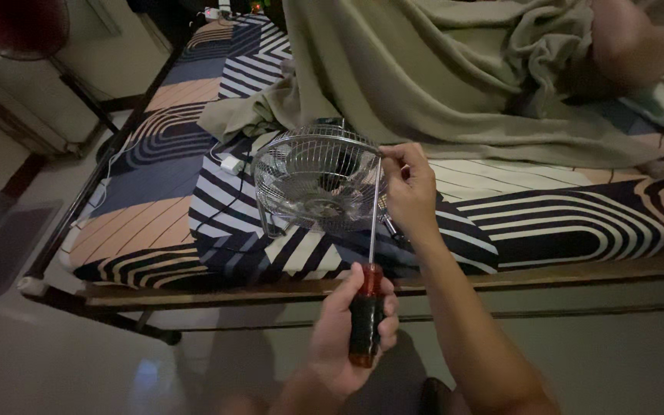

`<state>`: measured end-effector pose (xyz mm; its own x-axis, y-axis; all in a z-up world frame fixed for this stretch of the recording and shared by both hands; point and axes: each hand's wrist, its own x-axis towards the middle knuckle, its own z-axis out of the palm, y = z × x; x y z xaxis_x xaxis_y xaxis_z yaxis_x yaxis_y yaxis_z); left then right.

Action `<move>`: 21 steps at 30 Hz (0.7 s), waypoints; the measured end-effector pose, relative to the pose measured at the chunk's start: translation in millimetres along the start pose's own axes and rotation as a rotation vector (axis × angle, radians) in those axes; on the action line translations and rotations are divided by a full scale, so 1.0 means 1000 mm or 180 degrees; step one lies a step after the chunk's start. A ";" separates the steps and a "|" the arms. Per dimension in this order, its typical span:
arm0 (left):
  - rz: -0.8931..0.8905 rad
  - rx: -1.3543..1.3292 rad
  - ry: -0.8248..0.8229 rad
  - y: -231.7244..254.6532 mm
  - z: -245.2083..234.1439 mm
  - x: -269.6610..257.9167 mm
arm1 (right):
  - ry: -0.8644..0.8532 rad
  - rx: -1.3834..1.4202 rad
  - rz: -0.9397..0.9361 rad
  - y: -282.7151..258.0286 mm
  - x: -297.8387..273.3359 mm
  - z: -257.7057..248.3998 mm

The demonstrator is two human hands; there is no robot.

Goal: The person uses a screwdriver to tighten screws on the metal cage of a small electric fan placed on a bed. They rotate the fan to access different screw locations and continue tightening throughout the clip.

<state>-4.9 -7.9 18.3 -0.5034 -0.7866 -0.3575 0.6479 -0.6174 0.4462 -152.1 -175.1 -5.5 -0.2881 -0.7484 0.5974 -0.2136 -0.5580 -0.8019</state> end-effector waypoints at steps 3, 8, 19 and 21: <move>0.0016 0.0239 0.0362 -0.001 0.001 0.000 | 0.0037 -0.0085 -0.0210 0.001 -0.002 0.000; 0.0129 0.0572 0.0498 -0.005 0.002 0.006 | 0.0098 0.0029 -0.0149 0.001 -0.001 0.001; 0.0319 0.0907 0.0290 -0.007 -0.012 0.016 | 0.0150 0.0067 -0.0019 0.001 -0.002 0.004; 0.0149 0.0768 0.0338 -0.007 -0.016 0.007 | 0.0196 0.0023 -0.0026 -0.001 -0.005 0.006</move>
<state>-3.7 -8.6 -0.2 -0.4050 -0.8171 -0.4103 0.5077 -0.5742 0.6423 -144.6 -173.2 -7.1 -0.3433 -0.7204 0.6027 -0.2095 -0.5667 -0.7968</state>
